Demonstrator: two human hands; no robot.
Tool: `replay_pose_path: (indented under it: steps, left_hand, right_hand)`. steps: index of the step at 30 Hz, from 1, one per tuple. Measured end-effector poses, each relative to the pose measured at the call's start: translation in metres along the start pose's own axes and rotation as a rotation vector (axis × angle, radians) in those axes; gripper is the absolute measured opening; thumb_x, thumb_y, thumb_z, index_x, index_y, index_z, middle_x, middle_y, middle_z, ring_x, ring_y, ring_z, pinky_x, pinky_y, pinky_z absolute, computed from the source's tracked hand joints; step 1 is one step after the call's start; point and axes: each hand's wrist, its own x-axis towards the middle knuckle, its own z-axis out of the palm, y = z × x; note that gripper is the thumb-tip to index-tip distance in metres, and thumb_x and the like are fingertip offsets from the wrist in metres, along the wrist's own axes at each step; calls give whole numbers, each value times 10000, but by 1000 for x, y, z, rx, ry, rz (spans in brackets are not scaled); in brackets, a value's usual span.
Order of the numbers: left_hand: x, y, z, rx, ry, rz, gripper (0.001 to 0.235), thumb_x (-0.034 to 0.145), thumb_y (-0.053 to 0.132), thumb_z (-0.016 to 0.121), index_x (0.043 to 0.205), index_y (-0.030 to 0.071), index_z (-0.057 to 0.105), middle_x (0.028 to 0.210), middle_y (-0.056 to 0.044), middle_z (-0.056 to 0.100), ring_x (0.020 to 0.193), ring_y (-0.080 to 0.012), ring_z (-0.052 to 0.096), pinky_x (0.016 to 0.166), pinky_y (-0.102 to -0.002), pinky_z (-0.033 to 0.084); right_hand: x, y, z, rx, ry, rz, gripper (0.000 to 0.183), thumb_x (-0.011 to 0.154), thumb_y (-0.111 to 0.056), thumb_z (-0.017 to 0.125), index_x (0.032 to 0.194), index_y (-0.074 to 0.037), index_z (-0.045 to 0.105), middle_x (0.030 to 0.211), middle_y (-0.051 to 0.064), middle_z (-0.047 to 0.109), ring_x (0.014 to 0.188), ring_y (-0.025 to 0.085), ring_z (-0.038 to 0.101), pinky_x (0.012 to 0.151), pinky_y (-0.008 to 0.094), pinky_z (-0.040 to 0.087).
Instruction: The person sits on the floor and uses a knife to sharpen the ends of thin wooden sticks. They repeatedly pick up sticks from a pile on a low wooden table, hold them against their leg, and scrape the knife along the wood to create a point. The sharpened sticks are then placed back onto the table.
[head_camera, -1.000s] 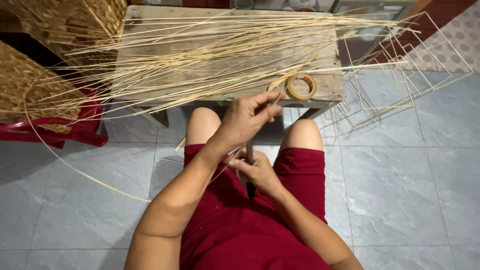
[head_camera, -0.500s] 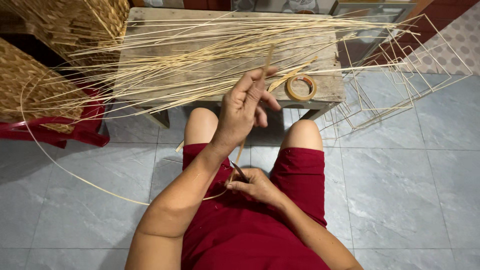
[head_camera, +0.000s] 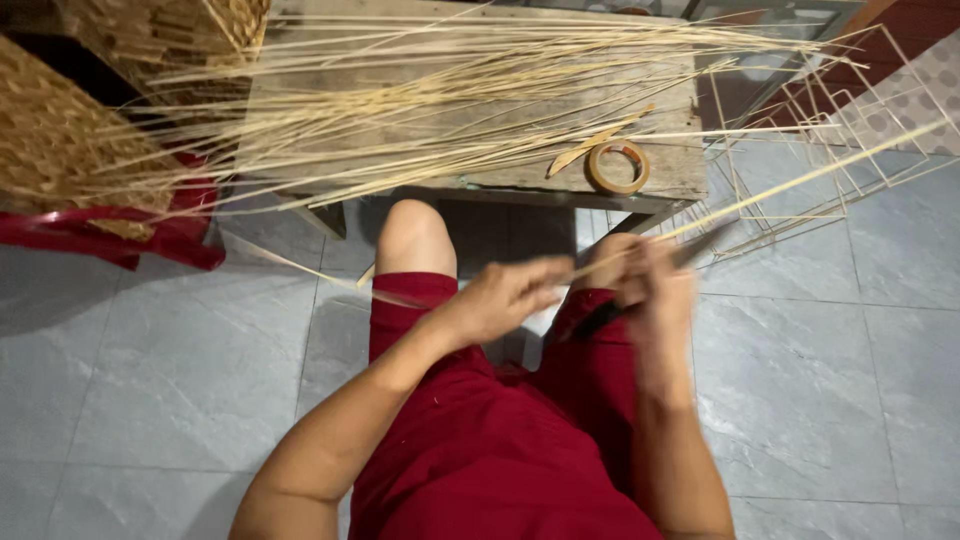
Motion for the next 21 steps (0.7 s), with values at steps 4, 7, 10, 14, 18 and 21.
replay_pose_path:
  steps: [4, 7, 10, 14, 18, 21]
  left_hand:
    - [-32, -16, -20, -136, 14, -365, 288, 1026, 247, 596, 1259, 156, 739, 802, -79, 752, 697, -153, 684, 580, -303, 541]
    - [-51, -20, -74, 85, 247, -167, 169, 996, 217, 666, 1091, 125, 771, 806, -14, 760, 685, -85, 746, 631, -257, 594]
    - [-67, -10, -128, 233, 290, -95, 139, 951, 186, 720, 1047, 100, 774, 867, -45, 784, 739, -123, 741, 679, -271, 578]
    - [-84, 4, -172, 423, 300, -158, 152, 912, 207, 759, 1039, 127, 785, 911, -44, 790, 766, -166, 746, 694, -309, 568]
    - [-93, 10, -202, 635, 365, -171, 148, 950, 235, 754, 1062, 141, 781, 950, -48, 777, 782, -206, 736, 703, -349, 562]
    - [-97, 5, -217, 701, 431, -162, 154, 981, 231, 750, 1091, 125, 771, 992, -69, 768, 830, -226, 735, 733, -362, 563]
  right_hand:
    - [41, -40, -91, 92, 100, -125, 302, 1098, -340, 674, 1143, -54, 586, 745, -36, 466, 540, 65, 376, 497, 249, 322]
    - [66, -60, -163, 273, 242, -148, 168, 1134, -221, 638, 1203, -69, 626, 884, 8, 587, 631, 102, 430, 526, 243, 349]
    - [80, -62, -216, 303, 311, -157, 156, 1187, -234, 653, 1122, -95, 623, 859, -10, 568, 580, 82, 389, 517, 233, 319]
    - [79, -61, -254, 391, 390, -120, 205, 1190, -305, 622, 1121, -112, 631, 834, -17, 564, 607, 99, 410, 552, 255, 343]
    - [85, -62, -250, 396, 432, -81, 210, 1183, -322, 604, 1133, -121, 635, 805, -35, 545, 581, 90, 393, 553, 255, 344]
    - [100, -56, -237, 323, 361, -32, 194, 1162, -316, 574, 1141, -129, 622, 815, -38, 570, 553, 77, 362, 524, 250, 318]
